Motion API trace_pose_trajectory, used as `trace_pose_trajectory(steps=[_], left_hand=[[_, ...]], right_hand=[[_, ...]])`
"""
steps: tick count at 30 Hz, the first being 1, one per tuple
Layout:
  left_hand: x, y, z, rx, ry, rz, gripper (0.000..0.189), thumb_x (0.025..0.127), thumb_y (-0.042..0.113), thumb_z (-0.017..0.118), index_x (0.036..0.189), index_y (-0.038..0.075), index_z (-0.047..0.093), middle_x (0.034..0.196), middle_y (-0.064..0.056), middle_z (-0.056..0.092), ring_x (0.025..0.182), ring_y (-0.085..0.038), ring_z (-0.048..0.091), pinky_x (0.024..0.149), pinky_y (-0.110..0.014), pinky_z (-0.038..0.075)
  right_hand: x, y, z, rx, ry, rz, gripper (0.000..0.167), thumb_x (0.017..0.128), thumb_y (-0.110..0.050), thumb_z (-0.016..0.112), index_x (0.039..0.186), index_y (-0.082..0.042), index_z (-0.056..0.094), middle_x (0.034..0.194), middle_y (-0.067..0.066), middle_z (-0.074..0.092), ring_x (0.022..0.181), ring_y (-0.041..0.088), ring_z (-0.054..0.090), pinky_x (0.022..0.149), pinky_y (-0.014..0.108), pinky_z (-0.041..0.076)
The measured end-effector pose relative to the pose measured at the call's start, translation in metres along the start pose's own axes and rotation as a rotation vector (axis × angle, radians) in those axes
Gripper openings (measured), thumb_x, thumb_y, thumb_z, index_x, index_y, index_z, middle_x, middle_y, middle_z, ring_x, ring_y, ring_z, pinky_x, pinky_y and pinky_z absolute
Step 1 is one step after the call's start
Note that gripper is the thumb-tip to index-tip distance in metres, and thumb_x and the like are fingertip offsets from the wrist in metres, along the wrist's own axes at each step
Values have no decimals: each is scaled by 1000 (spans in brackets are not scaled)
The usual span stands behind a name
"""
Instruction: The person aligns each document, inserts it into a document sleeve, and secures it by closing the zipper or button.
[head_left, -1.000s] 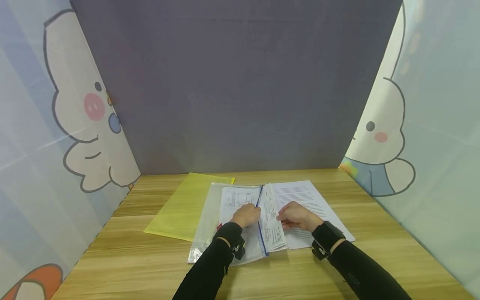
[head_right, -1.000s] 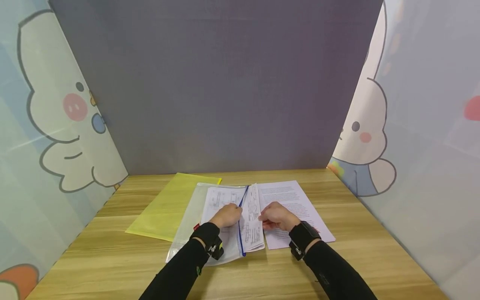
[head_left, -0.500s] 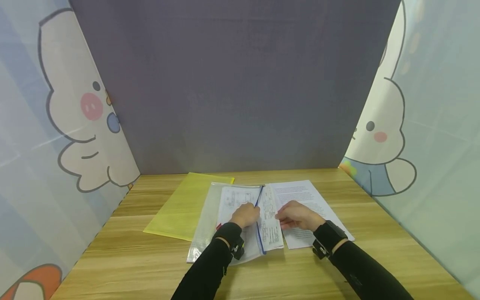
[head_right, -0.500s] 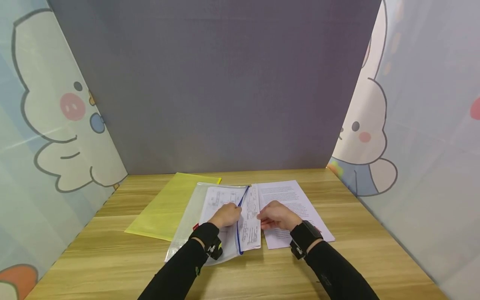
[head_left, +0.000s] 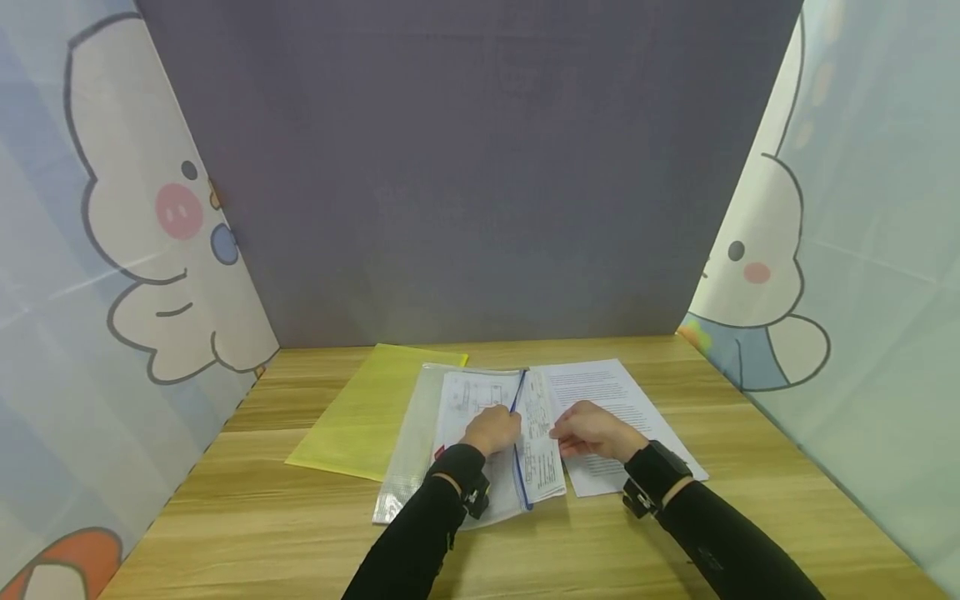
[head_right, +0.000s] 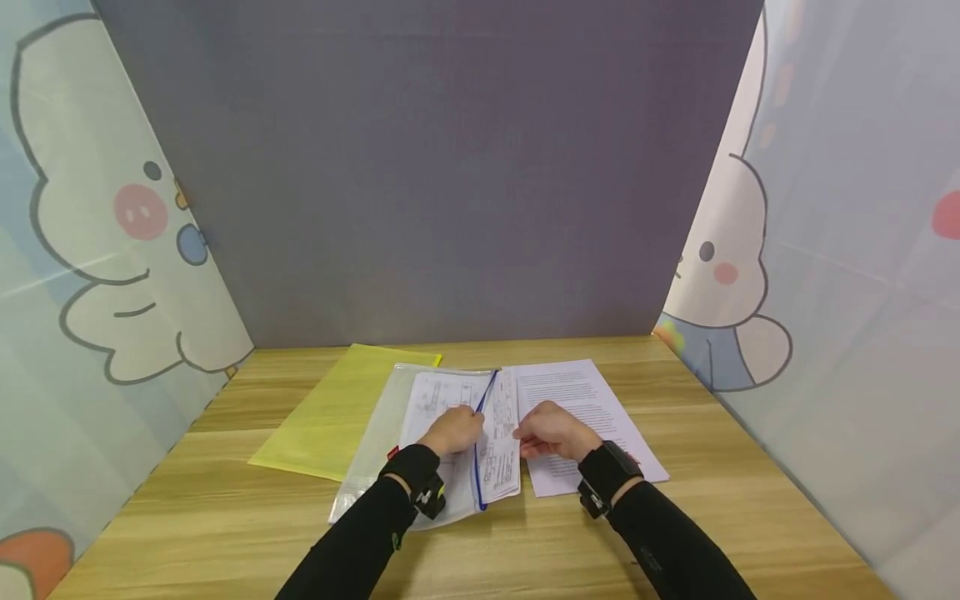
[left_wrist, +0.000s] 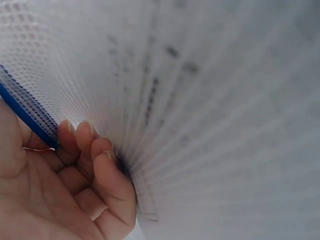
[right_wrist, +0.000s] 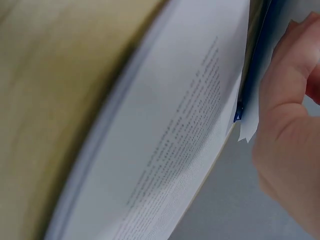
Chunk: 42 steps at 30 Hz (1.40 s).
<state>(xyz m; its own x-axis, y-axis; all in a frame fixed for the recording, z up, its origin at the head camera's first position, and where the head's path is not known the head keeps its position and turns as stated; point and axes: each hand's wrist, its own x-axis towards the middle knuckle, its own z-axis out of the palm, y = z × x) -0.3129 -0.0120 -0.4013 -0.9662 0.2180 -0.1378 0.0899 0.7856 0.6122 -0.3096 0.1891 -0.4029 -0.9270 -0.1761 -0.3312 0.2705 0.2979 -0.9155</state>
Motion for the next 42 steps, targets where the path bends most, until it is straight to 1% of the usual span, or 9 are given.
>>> trace_pose_trajectory(steps=[6, 10, 16, 20, 23, 28, 31, 34, 42], left_hand=[[1, -3, -1, -26, 0, 5, 46, 107, 30, 40, 127, -6, 62, 99, -13, 61, 75, -25, 56, 62, -37, 45], [3, -4, 0, -22, 0, 11, 45, 107, 29, 40, 124, -5, 63, 96, -13, 61, 76, -26, 56, 63, -38, 46], [4, -3, 1, -6, -2, 32, 45, 106, 28, 39, 123, -6, 65, 96, -13, 61, 79, -27, 57, 66, -40, 45], [4, -3, 2, -20, 0, 38, 43, 106, 28, 39, 114, -5, 67, 91, -12, 60, 78, -26, 56, 66, -39, 44], [5, -2, 2, -27, 3, 42, 42, 106, 28, 39, 107, -3, 67, 89, -12, 60, 79, -27, 57, 69, -39, 45], [5, -2, 3, -29, 5, 37, 44, 106, 28, 39, 113, -5, 67, 94, -13, 62, 84, -28, 58, 74, -42, 47], [5, -2, 4, -29, 1, 42, 46, 106, 29, 38, 117, -5, 66, 93, -12, 60, 84, -27, 57, 73, -41, 46], [4, -1, 4, -33, -2, 53, 44, 105, 29, 37, 113, -4, 66, 87, -11, 57, 80, -26, 55, 69, -38, 43], [2, 0, 4, -56, 2, 62, 37, 105, 27, 37, 93, 2, 62, 71, -6, 45, 65, -22, 47, 58, -34, 36]], right_hand=[[1, 0, 2, -9, 9, -7, 20, 90, 3, 68, 107, 10, 60, 80, 14, 68, 60, 15, 65, 58, 25, 57], [1, 0, 5, -14, 0, -23, 19, 91, 2, 68, 106, 10, 61, 80, 14, 69, 60, 15, 66, 59, 25, 58], [0, -1, 11, -18, -29, -45, 12, 92, 2, 67, 101, 9, 64, 78, 12, 68, 59, 14, 66, 60, 25, 58], [1, 0, 13, -25, -45, -49, 10, 92, 2, 67, 99, 9, 66, 78, 11, 69, 60, 14, 66, 60, 25, 59], [3, 1, 15, -26, -42, -43, 9, 92, 2, 67, 98, 8, 67, 78, 12, 69, 60, 14, 67, 61, 26, 59], [5, -1, 20, -35, -28, -37, 8, 92, 3, 67, 97, 8, 67, 77, 12, 68, 59, 14, 66, 60, 26, 59], [5, -2, 23, -38, -26, -39, 8, 91, 3, 67, 97, 8, 67, 76, 11, 67, 59, 14, 65, 60, 26, 59], [5, -3, 26, -35, -28, -41, 8, 91, 4, 67, 97, 8, 66, 76, 11, 65, 60, 15, 65, 60, 27, 60], [6, -4, 32, -70, -20, -47, 5, 93, 2, 65, 93, 7, 69, 78, 13, 66, 61, 17, 66, 62, 29, 61]])
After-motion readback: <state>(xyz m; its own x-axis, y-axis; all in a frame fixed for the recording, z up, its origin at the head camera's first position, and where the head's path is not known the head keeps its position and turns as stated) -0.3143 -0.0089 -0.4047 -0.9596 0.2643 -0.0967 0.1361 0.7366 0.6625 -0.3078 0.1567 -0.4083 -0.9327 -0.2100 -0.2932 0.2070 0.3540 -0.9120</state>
